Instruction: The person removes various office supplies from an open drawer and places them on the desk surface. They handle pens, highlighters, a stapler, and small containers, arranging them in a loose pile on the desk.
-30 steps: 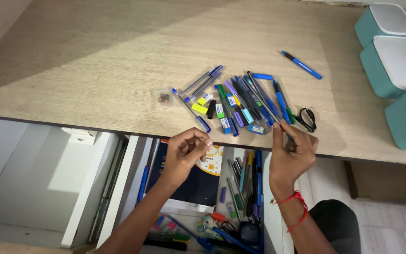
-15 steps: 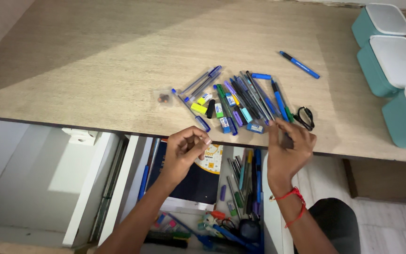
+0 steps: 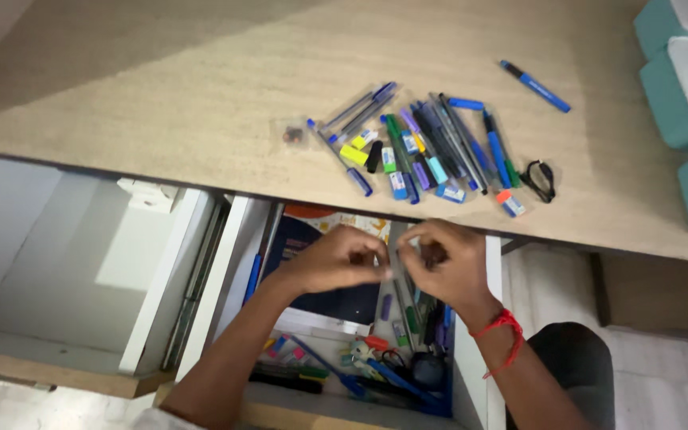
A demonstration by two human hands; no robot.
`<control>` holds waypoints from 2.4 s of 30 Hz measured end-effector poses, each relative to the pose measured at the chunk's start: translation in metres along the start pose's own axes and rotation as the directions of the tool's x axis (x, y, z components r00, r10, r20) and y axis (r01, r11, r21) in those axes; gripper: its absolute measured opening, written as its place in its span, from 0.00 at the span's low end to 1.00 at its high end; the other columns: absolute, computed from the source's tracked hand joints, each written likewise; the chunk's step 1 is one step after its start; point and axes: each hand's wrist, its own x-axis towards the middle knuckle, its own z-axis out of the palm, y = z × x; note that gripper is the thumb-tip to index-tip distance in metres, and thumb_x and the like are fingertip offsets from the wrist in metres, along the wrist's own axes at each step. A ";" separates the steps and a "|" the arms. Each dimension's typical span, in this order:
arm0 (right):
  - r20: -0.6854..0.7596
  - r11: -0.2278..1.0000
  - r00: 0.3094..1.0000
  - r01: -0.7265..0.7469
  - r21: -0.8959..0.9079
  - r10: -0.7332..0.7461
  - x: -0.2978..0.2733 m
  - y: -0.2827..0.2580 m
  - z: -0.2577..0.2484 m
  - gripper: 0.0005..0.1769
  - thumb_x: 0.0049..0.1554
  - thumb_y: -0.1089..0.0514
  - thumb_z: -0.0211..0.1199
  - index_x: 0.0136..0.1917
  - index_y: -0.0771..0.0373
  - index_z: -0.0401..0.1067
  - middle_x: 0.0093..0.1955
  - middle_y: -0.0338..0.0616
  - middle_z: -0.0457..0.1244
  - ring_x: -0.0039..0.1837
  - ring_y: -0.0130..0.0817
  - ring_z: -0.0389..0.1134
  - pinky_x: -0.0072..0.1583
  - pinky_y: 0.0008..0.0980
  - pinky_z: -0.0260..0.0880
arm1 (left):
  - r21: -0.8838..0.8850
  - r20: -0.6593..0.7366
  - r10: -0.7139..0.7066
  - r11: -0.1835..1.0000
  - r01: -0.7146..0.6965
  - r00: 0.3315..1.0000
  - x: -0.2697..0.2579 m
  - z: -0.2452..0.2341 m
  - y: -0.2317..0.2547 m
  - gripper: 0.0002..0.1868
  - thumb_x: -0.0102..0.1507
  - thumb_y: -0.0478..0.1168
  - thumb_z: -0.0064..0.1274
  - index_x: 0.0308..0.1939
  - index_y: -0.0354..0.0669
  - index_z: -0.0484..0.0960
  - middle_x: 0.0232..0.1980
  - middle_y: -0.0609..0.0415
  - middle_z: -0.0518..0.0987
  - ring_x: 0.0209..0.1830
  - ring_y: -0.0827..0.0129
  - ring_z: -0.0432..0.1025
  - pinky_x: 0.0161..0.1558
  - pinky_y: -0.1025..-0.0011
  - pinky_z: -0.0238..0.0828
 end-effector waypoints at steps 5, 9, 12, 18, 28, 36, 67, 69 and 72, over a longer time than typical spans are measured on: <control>0.536 0.932 0.828 0.049 -0.359 0.163 -0.003 0.026 0.018 0.09 0.47 0.59 0.69 0.44 0.59 0.81 0.42 0.50 0.71 0.45 0.50 0.72 0.47 0.44 0.73 | 0.602 0.130 -0.237 0.791 0.113 0.963 -0.013 0.015 -0.013 0.17 0.52 0.54 0.62 0.35 0.47 0.89 0.36 0.54 0.87 0.38 0.60 0.81 0.43 0.62 0.76; 0.619 0.875 0.741 0.089 -0.476 0.261 -0.012 0.042 0.025 0.11 0.50 0.58 0.67 0.47 0.53 0.83 0.44 0.48 0.72 0.55 0.48 0.71 0.54 0.45 0.75 | 0.690 0.094 -0.226 0.717 0.100 0.970 -0.016 0.015 -0.025 0.19 0.54 0.58 0.63 0.35 0.48 0.89 0.39 0.47 0.86 0.43 0.53 0.80 0.48 0.58 0.76; 0.615 0.823 0.659 -0.011 -0.568 0.433 -0.015 0.049 0.030 0.13 0.55 0.58 0.63 0.52 0.48 0.82 0.50 0.47 0.71 0.54 0.47 0.73 0.58 0.46 0.72 | 0.693 0.060 -0.235 0.709 0.129 0.970 -0.014 0.015 -0.028 0.20 0.55 0.59 0.62 0.34 0.47 0.88 0.38 0.47 0.85 0.44 0.53 0.80 0.48 0.57 0.75; 0.655 0.849 0.634 -0.005 -0.529 0.412 -0.019 0.052 0.030 0.17 0.50 0.58 0.67 0.54 0.48 0.80 0.46 0.43 0.72 0.54 0.44 0.73 0.56 0.44 0.72 | 0.698 0.044 -0.261 0.699 0.158 0.964 -0.015 0.016 -0.025 0.19 0.57 0.57 0.62 0.36 0.47 0.88 0.42 0.49 0.85 0.48 0.55 0.79 0.51 0.57 0.75; 0.609 0.860 0.663 -0.106 -0.499 0.435 -0.005 0.023 0.022 0.19 0.45 0.47 0.77 0.44 0.58 0.77 0.42 0.41 0.72 0.50 0.40 0.74 0.52 0.40 0.73 | 0.684 0.032 -0.303 0.702 0.200 0.952 -0.014 0.014 -0.020 0.17 0.59 0.56 0.61 0.38 0.47 0.88 0.42 0.51 0.85 0.48 0.56 0.80 0.52 0.58 0.75; 0.545 0.969 0.804 -0.162 -0.186 0.239 -0.001 0.020 0.018 0.14 0.43 0.60 0.75 0.42 0.65 0.76 0.35 0.46 0.72 0.36 0.35 0.74 0.42 0.35 0.73 | 0.671 0.050 -0.291 0.719 0.184 0.955 -0.013 0.015 -0.012 0.16 0.60 0.55 0.59 0.41 0.48 0.87 0.38 0.52 0.85 0.44 0.56 0.81 0.50 0.58 0.75; -0.174 0.994 0.983 0.081 0.074 -0.067 0.002 -0.018 0.001 0.17 0.51 0.60 0.77 0.52 0.65 0.79 0.40 0.39 0.70 0.34 0.18 0.66 0.37 0.19 0.64 | -0.410 -0.564 -0.127 0.901 -0.143 0.816 0.006 -0.002 0.010 0.15 0.67 0.45 0.56 0.39 0.33 0.85 0.36 0.51 0.87 0.17 0.79 0.72 0.19 0.79 0.63; -0.167 0.992 0.982 0.097 0.079 -0.082 0.003 -0.019 0.001 0.17 0.50 0.61 0.77 0.52 0.65 0.79 0.41 0.40 0.71 0.35 0.18 0.66 0.36 0.19 0.64 | -0.439 -0.612 -0.173 0.886 -0.150 0.772 0.004 -0.005 0.012 0.15 0.67 0.45 0.57 0.40 0.33 0.85 0.36 0.50 0.87 0.17 0.79 0.72 0.18 0.80 0.59; -0.193 0.993 0.976 0.108 0.037 -0.099 0.003 -0.021 0.001 0.14 0.52 0.64 0.76 0.52 0.66 0.79 0.44 0.42 0.71 0.35 0.20 0.66 0.37 0.21 0.64 | -0.433 -0.674 -0.176 0.881 -0.191 0.718 0.000 -0.012 0.014 0.15 0.66 0.47 0.55 0.44 0.37 0.85 0.35 0.52 0.87 0.17 0.79 0.73 0.19 0.81 0.57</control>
